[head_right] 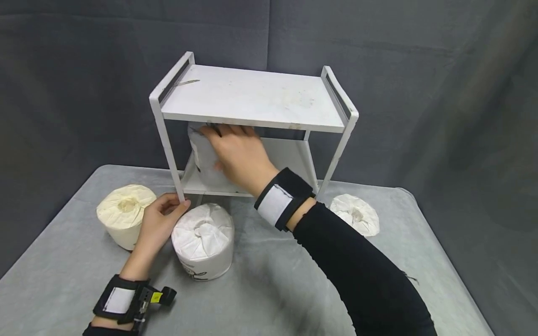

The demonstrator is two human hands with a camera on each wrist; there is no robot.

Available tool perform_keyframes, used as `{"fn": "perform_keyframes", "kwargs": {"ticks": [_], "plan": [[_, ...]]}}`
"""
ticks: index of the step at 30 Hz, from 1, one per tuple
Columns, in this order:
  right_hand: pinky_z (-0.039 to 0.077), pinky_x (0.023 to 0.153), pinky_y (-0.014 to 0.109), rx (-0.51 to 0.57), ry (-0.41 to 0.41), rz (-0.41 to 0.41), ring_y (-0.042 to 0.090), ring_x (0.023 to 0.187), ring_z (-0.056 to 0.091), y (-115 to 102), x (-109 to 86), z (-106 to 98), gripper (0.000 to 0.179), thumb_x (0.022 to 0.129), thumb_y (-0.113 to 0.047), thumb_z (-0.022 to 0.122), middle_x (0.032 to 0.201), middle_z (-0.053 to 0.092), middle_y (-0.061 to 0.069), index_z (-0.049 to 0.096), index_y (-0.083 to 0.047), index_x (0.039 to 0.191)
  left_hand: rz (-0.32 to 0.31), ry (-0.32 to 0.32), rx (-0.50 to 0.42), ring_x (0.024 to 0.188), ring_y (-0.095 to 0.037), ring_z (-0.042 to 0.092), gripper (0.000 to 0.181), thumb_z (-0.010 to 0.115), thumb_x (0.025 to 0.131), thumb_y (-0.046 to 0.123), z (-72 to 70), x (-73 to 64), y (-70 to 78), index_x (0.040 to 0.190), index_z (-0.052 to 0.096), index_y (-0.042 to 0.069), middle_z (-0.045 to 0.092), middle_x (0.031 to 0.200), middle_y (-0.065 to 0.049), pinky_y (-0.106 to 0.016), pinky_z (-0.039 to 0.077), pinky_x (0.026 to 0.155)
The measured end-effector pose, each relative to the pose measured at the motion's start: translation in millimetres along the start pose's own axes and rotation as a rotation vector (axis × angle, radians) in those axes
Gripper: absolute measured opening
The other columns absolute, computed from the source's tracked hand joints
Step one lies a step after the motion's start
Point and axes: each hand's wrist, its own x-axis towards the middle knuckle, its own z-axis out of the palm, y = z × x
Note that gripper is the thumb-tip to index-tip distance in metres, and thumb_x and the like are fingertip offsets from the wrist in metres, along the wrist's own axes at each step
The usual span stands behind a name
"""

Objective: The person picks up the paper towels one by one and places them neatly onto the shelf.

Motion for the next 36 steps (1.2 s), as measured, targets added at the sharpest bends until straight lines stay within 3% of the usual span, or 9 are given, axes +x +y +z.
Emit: {"fn": "perform_keyframes", "kwargs": {"ticks": [15,24,36], "plan": [[0.051,0.088,0.043,-0.007,0.015,0.103,0.028,0.113,0.061,-9.8,15.3,10.4,0.081,0.077,-0.034,0.086,0.136,0.059,0.009,0.047,-0.017,0.146,-0.017,0.01,0.017,0.105,-0.026,0.064,0.025,0.07,0.094,0.017,-3.6,-0.7,-1.3,0.111,0.067,-0.002,0.067,0.109,-0.018,-0.029,0.048,0.086],[0.045,0.094,0.043,-0.044,0.037,0.118,0.029,0.112,0.059,-12.6,18.9,15.6,0.076,0.079,-0.035,0.085,0.127,0.063,0.009,0.049,-0.015,0.144,-0.014,0.007,0.019,0.106,-0.029,0.063,0.026,0.069,0.094,0.016,-3.6,-0.3,-0.4,0.111,0.066,-0.003,0.067,0.11,-0.021,-0.038,0.047,0.091],[0.037,0.105,0.044,-0.04,0.046,0.103,0.029,0.123,0.053,-13.9,18.1,21.9,0.073,0.084,-0.03,0.079,0.133,0.058,0.01,0.046,-0.012,0.146,-0.004,0.012,0.014,0.105,-0.029,0.063,0.025,0.07,0.094,0.014,-3.2,0.1,-1.0,0.11,0.067,-0.004,0.067,0.109,-0.021,-0.037,0.047,0.091]]}}
